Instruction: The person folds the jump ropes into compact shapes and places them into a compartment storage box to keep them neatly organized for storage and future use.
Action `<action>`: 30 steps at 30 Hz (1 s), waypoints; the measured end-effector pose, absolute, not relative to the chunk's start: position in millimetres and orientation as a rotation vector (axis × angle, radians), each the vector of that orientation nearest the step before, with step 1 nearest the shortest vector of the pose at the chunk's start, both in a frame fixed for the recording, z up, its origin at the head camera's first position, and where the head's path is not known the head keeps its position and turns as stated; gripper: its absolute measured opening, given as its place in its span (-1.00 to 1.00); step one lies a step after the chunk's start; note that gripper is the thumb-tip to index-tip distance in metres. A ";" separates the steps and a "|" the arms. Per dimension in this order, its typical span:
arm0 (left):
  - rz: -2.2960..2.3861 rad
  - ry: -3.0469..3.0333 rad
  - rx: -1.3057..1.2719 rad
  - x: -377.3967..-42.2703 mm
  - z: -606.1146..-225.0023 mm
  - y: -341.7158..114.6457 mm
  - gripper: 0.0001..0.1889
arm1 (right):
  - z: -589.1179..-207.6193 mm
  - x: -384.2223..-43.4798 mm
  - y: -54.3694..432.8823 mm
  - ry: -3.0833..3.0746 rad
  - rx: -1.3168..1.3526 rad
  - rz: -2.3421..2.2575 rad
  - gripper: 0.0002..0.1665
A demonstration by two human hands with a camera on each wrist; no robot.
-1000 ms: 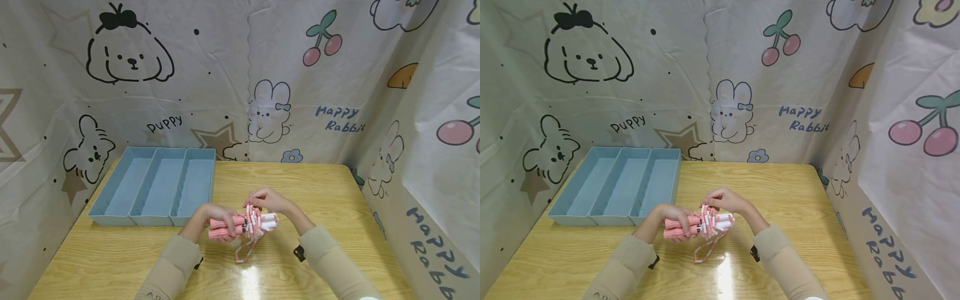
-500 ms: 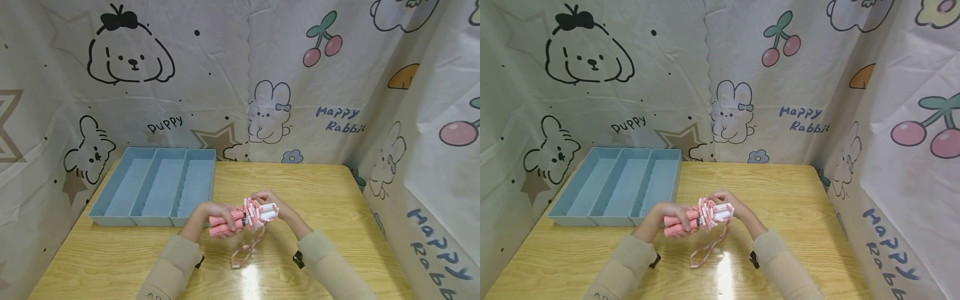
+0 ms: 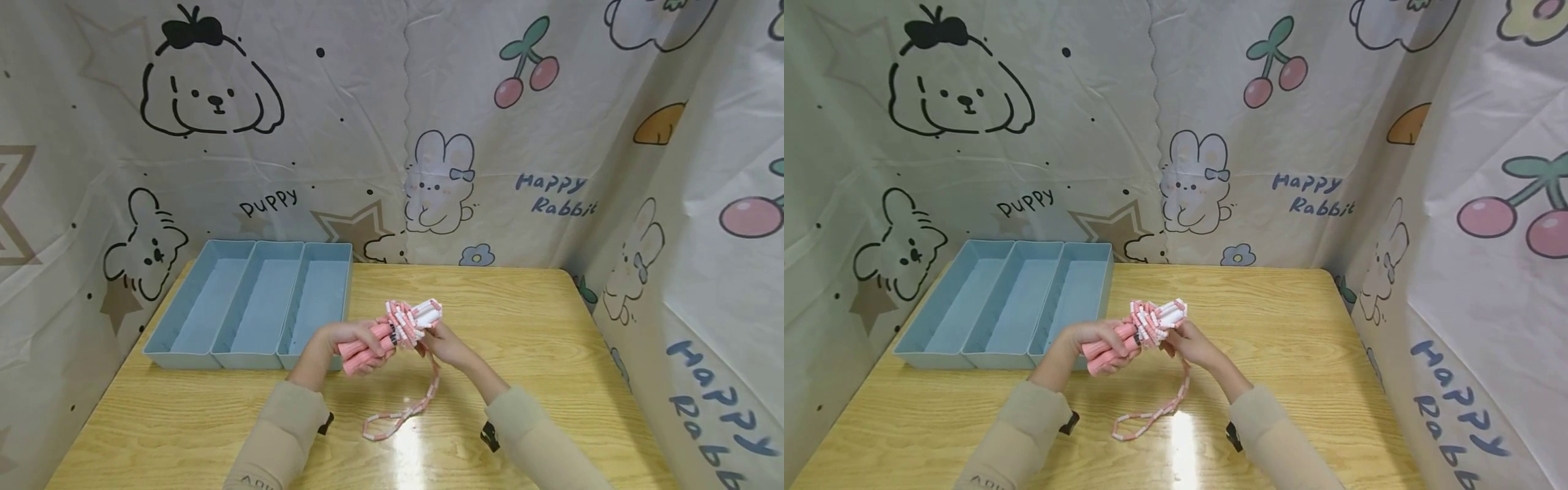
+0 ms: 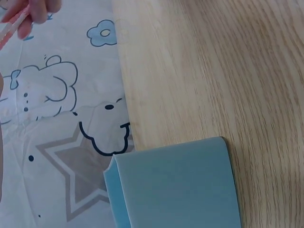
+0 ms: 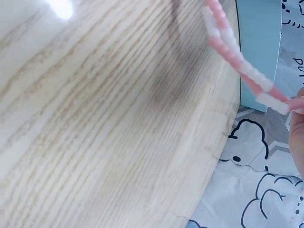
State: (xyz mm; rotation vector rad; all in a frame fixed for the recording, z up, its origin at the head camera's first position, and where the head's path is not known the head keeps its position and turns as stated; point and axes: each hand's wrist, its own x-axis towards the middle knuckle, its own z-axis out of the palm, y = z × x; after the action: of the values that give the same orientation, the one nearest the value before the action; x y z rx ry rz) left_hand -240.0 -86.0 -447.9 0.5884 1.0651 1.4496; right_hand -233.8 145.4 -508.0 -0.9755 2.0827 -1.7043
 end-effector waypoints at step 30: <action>1.635 1.167 0.529 -256.3 -460.3 -108.3 -0.88 | -475.6 -203.2 141.0 2.133 -0.526 -1.689 -0.60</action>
State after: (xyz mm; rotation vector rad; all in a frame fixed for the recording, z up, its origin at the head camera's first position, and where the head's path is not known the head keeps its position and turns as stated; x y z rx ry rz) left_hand -256.3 -108.3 -460.3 0.5288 1.1670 1.6352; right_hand -203.2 141.0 -475.6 -0.5257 2.1328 -1.6890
